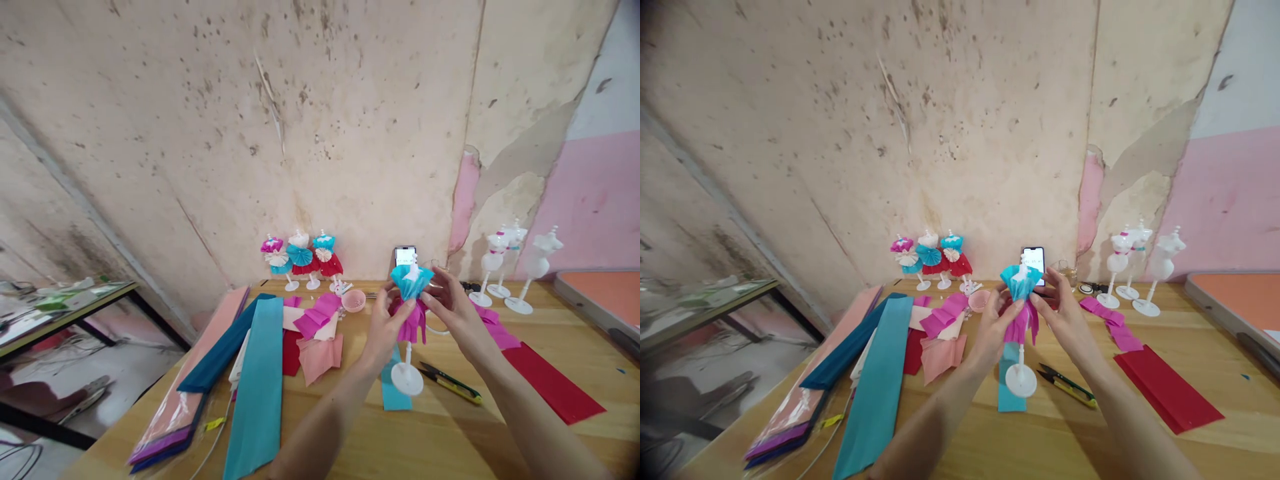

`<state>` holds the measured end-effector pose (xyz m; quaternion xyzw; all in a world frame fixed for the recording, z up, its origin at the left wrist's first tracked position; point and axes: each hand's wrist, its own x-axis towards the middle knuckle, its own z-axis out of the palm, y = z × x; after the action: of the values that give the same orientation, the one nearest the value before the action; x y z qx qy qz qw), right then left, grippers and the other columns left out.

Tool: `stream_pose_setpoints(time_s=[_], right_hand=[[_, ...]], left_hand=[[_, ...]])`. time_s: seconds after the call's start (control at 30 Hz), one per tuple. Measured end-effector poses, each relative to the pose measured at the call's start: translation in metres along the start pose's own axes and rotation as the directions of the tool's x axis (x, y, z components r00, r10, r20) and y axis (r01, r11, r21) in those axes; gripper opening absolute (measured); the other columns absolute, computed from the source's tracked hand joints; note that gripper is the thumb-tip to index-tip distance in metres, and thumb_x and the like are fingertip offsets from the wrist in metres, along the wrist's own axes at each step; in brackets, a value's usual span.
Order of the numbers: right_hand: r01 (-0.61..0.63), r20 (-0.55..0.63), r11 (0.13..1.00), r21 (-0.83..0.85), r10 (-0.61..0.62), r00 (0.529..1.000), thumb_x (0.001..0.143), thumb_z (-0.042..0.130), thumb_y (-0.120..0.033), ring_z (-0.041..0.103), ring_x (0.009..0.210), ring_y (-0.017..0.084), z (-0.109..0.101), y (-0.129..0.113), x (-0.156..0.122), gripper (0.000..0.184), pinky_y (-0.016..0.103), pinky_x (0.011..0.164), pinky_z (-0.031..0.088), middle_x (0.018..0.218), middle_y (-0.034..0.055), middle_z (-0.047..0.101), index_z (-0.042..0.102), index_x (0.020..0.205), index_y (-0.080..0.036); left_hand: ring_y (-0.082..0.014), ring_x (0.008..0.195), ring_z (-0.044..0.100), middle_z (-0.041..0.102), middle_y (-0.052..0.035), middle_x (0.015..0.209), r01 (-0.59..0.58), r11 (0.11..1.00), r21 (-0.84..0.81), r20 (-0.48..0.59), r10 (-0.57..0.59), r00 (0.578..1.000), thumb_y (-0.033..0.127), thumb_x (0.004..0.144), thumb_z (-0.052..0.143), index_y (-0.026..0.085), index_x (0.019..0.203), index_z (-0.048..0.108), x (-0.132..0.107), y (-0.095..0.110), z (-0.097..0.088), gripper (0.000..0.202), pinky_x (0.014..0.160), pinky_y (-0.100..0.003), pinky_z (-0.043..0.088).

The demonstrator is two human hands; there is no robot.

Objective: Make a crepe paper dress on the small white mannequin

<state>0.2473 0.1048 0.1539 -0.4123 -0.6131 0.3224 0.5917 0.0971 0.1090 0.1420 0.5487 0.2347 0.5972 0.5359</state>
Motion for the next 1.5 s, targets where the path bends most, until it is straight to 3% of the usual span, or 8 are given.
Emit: stream_pose_setpoints(time_s=[0.17,0.5,0.77,0.87,1.0,1.1,1.3,1.5], right_hand=[[0.008,0.042,0.958,-0.288,0.004,0.999,0.076,0.073,-0.053,0.062,0.11,0.029,-0.001,-0.003,0.001,0.058,0.048,0.095,0.05,0.121,0.0078,0.066,0.055,0.126,-0.028],[0.177,0.137,0.907,-0.383,-0.134,0.981,0.083,0.067,-0.047,0.065,0.093,0.026,-0.018,0.003,0.001,0.037,0.037,0.079,0.051,0.104,0.0046,0.071,0.065,0.112,-0.024],[0.083,0.147,0.921,-0.38,-0.028,0.989,0.076,0.073,-0.052,0.065,0.098,0.029,0.002,0.005,-0.003,0.049,0.042,0.084,0.051,0.108,0.0051,0.071,0.063,0.116,-0.026],[0.041,0.087,0.914,-0.405,-0.006,0.996,0.076,0.071,-0.054,0.066,0.091,0.029,0.011,0.012,-0.003,0.043,0.041,0.08,0.051,0.1,0.0053,0.072,0.066,0.108,-0.025],[0.013,0.037,0.933,-0.36,0.001,0.999,0.083,0.064,-0.053,0.065,0.079,0.025,-0.001,0.023,0.007,0.037,0.035,0.071,0.049,0.088,0.0041,0.072,0.067,0.103,-0.022],[0.034,0.041,0.93,-0.367,-0.02,0.999,0.083,0.064,-0.052,0.061,0.07,0.021,-0.018,0.038,0.019,0.037,0.032,0.065,0.045,0.08,0.0026,0.07,0.068,0.101,-0.02],[0.023,0.081,0.959,-0.283,0.0,0.997,0.085,0.062,-0.052,0.062,0.081,0.022,-0.028,0.069,0.031,0.039,0.034,0.073,0.049,0.093,0.0044,0.071,0.067,0.107,-0.02],[0.057,0.109,0.938,-0.343,-0.02,0.994,0.085,0.06,-0.054,0.063,0.082,0.023,-0.027,0.066,0.033,0.041,0.036,0.075,0.05,0.092,0.0053,0.071,0.068,0.108,-0.021]], left_hand=[[-0.0206,0.116,0.059,0.06,-0.0085,0.124,-0.059,0.998,-0.023,-0.018,0.059,0.998,0.026,0.081,0.072,0.023,0.128,0.046,0.003,0.0,-0.002,0.053,0.102,-0.037,0.045],[-0.0187,0.102,0.062,0.065,-0.0045,0.107,-0.049,0.995,0.087,0.035,0.046,0.998,0.021,0.076,0.072,0.02,0.105,0.054,0.0,-0.003,-0.004,0.035,0.092,-0.033,0.048],[-0.0185,0.103,0.062,0.06,-0.0069,0.113,-0.081,0.991,0.107,-0.171,0.099,0.98,0.027,0.077,0.074,0.022,0.11,0.043,-0.005,-0.01,0.005,0.046,0.093,-0.034,0.048],[-0.0193,0.104,0.06,0.059,-0.0076,0.113,-0.059,0.971,0.231,-0.222,0.112,0.969,0.029,0.076,0.074,0.021,0.112,0.041,-0.004,-0.021,0.001,0.049,0.094,-0.036,0.047],[-0.0246,0.118,0.052,0.055,-0.0117,0.123,-0.091,0.914,0.395,-0.091,0.137,0.986,0.03,0.073,0.077,0.019,0.118,0.045,0.005,-0.03,-0.011,0.056,0.105,-0.043,0.04],[-0.0253,0.121,0.053,0.057,-0.0128,0.127,-0.13,0.93,0.344,0.048,0.121,0.992,0.036,0.077,0.075,0.019,0.12,0.05,0.015,-0.035,-0.021,0.053,0.108,-0.044,0.038],[-0.0228,0.115,0.061,0.064,-0.0113,0.122,-0.093,0.954,0.286,0.114,0.062,0.991,0.04,0.086,0.064,0.02,0.122,0.054,0.038,-0.051,-0.037,0.042,0.1,-0.039,0.047],[-0.0225,0.104,0.064,0.07,-0.008,0.11,-0.121,0.904,0.41,0.224,0.029,0.974,0.045,0.086,0.062,0.017,0.109,0.066,0.061,-0.056,-0.042,0.036,0.096,-0.036,0.047]])
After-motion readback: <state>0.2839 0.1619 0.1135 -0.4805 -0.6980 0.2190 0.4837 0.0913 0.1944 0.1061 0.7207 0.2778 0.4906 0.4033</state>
